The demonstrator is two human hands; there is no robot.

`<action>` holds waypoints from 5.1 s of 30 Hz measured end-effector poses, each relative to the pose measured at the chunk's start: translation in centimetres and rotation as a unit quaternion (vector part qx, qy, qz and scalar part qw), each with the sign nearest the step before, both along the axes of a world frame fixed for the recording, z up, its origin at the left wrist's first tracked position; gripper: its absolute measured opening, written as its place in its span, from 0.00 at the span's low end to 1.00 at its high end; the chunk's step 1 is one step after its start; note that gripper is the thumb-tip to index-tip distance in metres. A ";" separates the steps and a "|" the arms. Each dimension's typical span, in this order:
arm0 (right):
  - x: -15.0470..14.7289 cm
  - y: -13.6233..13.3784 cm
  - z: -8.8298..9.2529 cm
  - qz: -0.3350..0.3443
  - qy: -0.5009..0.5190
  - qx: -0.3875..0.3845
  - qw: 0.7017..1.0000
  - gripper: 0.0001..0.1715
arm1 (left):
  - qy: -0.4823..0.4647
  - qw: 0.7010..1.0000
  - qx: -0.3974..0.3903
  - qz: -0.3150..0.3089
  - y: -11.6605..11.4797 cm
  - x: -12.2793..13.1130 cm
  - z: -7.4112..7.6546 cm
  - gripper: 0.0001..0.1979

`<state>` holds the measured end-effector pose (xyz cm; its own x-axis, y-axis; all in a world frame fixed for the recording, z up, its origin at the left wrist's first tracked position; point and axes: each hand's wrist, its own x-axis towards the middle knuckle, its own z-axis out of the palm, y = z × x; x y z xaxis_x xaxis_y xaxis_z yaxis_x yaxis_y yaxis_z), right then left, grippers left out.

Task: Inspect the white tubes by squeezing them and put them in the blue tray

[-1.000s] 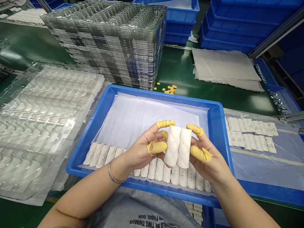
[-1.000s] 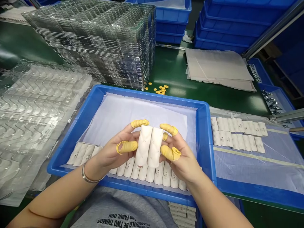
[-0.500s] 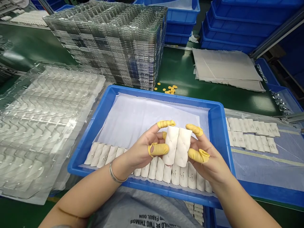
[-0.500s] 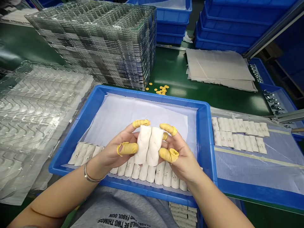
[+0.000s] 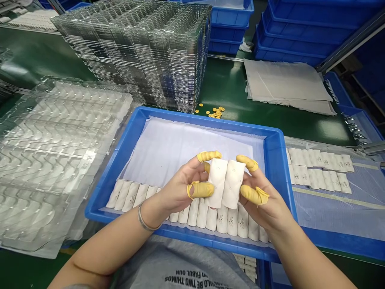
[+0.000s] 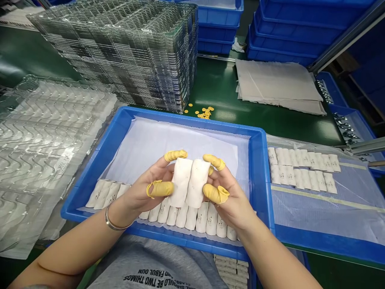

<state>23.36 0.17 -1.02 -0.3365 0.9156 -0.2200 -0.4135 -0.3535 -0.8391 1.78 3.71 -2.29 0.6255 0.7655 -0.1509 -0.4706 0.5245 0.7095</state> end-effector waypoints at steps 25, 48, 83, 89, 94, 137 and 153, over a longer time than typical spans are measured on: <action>-0.5 -0.1 -0.9 -0.010 -0.016 0.081 0.997 0.29 | 0.015 0.999 0.051 0.001 -0.1 0.1 -0.5 0.29; -0.9 -0.7 -0.8 -0.059 -0.059 0.128 0.988 0.29 | 0.075 0.979 0.184 0.046 -0.4 0.0 -1.1 0.29; -0.5 -1.3 -0.8 -0.129 -0.280 0.312 0.898 0.24 | 0.199 0.851 0.455 0.169 -0.3 0.2 -0.5 0.16; -0.5 -1.5 -0.7 -0.110 -0.269 0.297 0.910 0.26 | 0.195 0.848 0.462 0.173 -0.2 0.3 -0.3 0.16; -0.5 -1.3 -0.5 -0.131 -0.317 0.320 0.883 0.20 | 0.214 0.851 0.449 0.167 -0.2 0.2 -0.1 0.14; -0.1 -1.9 0.1 -0.086 -0.173 0.202 0.960 0.46 | 0.009 0.990 0.135 0.027 -0.8 0.4 -1.3 0.31; 0.1 -1.5 0.4 -0.062 -0.112 0.141 0.982 0.30 | -0.012 0.992 0.129 0.005 -0.7 0.3 -1.1 0.32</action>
